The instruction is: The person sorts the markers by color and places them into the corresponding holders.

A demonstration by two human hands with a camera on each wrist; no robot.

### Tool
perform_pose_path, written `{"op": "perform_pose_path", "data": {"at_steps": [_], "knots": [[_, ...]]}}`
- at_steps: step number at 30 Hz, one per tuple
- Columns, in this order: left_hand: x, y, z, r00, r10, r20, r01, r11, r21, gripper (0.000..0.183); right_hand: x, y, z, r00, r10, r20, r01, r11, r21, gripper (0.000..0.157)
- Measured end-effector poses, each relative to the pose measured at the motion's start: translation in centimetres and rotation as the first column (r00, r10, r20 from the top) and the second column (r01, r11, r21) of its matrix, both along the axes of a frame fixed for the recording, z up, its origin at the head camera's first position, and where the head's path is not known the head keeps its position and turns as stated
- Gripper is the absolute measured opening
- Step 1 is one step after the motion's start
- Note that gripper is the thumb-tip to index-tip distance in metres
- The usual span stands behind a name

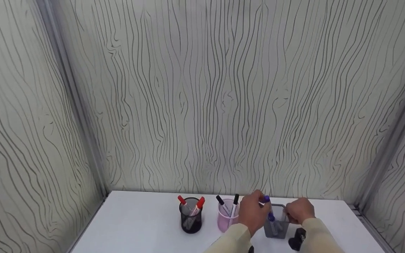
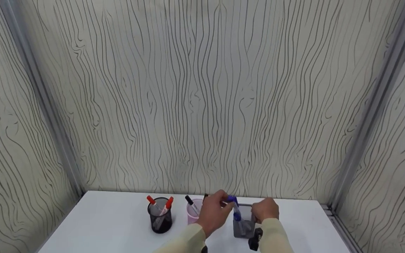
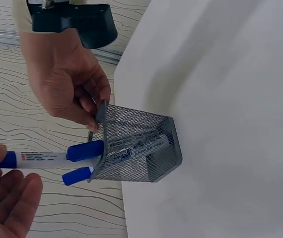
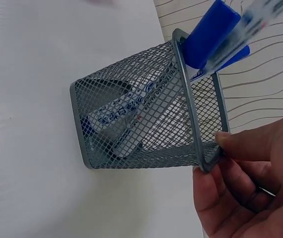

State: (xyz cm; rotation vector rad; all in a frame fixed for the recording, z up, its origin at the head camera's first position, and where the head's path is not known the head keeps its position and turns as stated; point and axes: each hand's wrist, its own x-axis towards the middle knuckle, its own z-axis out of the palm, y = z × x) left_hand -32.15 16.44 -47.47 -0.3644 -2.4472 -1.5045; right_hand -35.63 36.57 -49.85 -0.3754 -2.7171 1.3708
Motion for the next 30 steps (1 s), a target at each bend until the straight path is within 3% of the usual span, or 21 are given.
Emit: {"op": "perform_pose_path", "data": {"at_steps": [4, 11, 16, 20, 22, 26, 30], "knots": [[-0.3, -0.3, -1.3, 0.999, 0.054, -0.001, -0.053, 0.991, -0.124, 0.012, -0.3, -1.0, -0.4, 1.000, -0.007, 0.019, 0.008, 1.000, -0.023, 0.018], [-0.5, -1.0, -3.0, 0.979, 0.154, -0.131, -0.180, 0.960, -0.216, 0.020, -0.7, -2.6, -0.6, 1.000, -0.009, 0.016, 0.010, 0.999, -0.034, 0.016], [-0.6, -1.7, -3.9, 0.982, 0.164, -0.093, -0.181, 0.961, -0.210, 0.022, -0.8, -3.0, -0.3, 1.000, 0.010, -0.007, -0.010, 0.999, -0.036, 0.012], [-1.0, -2.5, -3.4, 0.984, 0.158, -0.083, -0.172, 0.964, -0.205, 0.017, -0.8, -2.7, 0.5, 1.000, 0.018, -0.018, -0.019, 0.999, -0.030, 0.012], [-1.2, -2.9, -3.0, 0.982, 0.153, -0.112, -0.175, 0.958, -0.227, 0.015, -0.8, -2.4, 0.8, 0.999, 0.022, -0.023, -0.023, 1.000, -0.020, 0.012], [-1.4, -3.6, -2.7, 0.965, 0.121, -0.233, -0.198, 0.920, -0.339, 0.015, -0.9, -2.0, 0.7, 0.998, 0.035, -0.042, -0.032, 0.996, 0.081, 0.024], [-1.8, -4.3, -2.4, 0.942, 0.097, -0.320, -0.247, 0.846, -0.471, 0.025, -1.1, -2.0, 0.6, 0.995, 0.039, -0.089, -0.017, 0.971, 0.239, 0.032]]}}
